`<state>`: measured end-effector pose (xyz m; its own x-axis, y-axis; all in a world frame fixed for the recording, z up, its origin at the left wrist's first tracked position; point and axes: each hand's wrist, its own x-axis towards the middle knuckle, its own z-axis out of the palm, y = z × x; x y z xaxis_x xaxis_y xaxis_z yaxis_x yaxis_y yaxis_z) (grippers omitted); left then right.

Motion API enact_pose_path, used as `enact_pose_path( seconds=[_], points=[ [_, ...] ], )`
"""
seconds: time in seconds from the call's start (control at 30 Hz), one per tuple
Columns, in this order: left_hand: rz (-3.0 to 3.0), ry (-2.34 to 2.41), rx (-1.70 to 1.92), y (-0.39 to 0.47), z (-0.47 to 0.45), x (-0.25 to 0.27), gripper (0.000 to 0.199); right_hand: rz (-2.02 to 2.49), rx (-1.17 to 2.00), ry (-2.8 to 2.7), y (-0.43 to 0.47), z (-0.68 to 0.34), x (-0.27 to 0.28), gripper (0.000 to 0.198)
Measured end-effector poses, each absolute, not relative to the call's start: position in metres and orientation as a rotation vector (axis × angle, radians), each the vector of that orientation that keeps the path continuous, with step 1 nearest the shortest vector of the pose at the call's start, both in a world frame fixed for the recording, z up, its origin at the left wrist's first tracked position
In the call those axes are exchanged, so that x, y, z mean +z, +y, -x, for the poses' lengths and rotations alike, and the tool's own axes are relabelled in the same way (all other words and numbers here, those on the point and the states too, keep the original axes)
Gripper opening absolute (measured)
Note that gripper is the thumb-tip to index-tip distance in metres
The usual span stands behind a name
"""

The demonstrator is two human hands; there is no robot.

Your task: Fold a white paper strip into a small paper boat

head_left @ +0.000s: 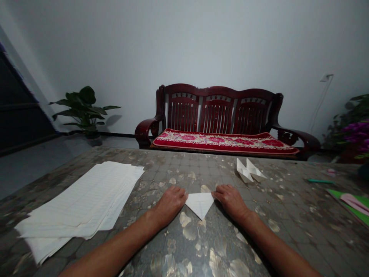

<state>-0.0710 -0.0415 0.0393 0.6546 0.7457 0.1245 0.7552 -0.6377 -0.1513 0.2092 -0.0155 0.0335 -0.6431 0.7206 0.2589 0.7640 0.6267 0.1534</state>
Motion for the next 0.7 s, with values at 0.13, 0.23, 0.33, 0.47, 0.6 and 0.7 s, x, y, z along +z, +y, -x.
enact_pose_path(
  seconds=[0.13, 0.23, 0.33, 0.47, 0.6, 0.7],
  points=[
    [2.641, -1.359, 0.011, -0.051, 0.063, 0.039, 0.029, 1.24, -0.371, -2.654, -0.017, -0.208, 0.032, 0.013],
    [2.615, -1.459, 0.084, -0.061, 0.053, 0.042, 0.038, 1.233, -0.385, -2.637, -0.017, -0.208, 0.029, 0.014],
    [2.565, -1.527, 0.01, -0.069, 0.039, 0.047, 0.047, 1.235, -0.396, -2.621, -0.018, -0.208, 0.027, 0.014],
    [2.524, -1.613, -0.118, -0.071, 0.027, 0.048, 0.055, 1.236, -0.385, -2.615, -0.02, -0.208, 0.028, 0.016],
    [2.541, -1.605, -0.139, -0.066, 0.026, 0.042, 0.06, 1.273, -0.316, -2.593, -0.023, -0.207, 0.03, 0.018],
    [2.625, -1.532, -0.146, -0.063, 0.025, 0.038, 0.053, 1.301, -0.265, -2.579, -0.024, -0.207, 0.031, 0.018]
  ],
)
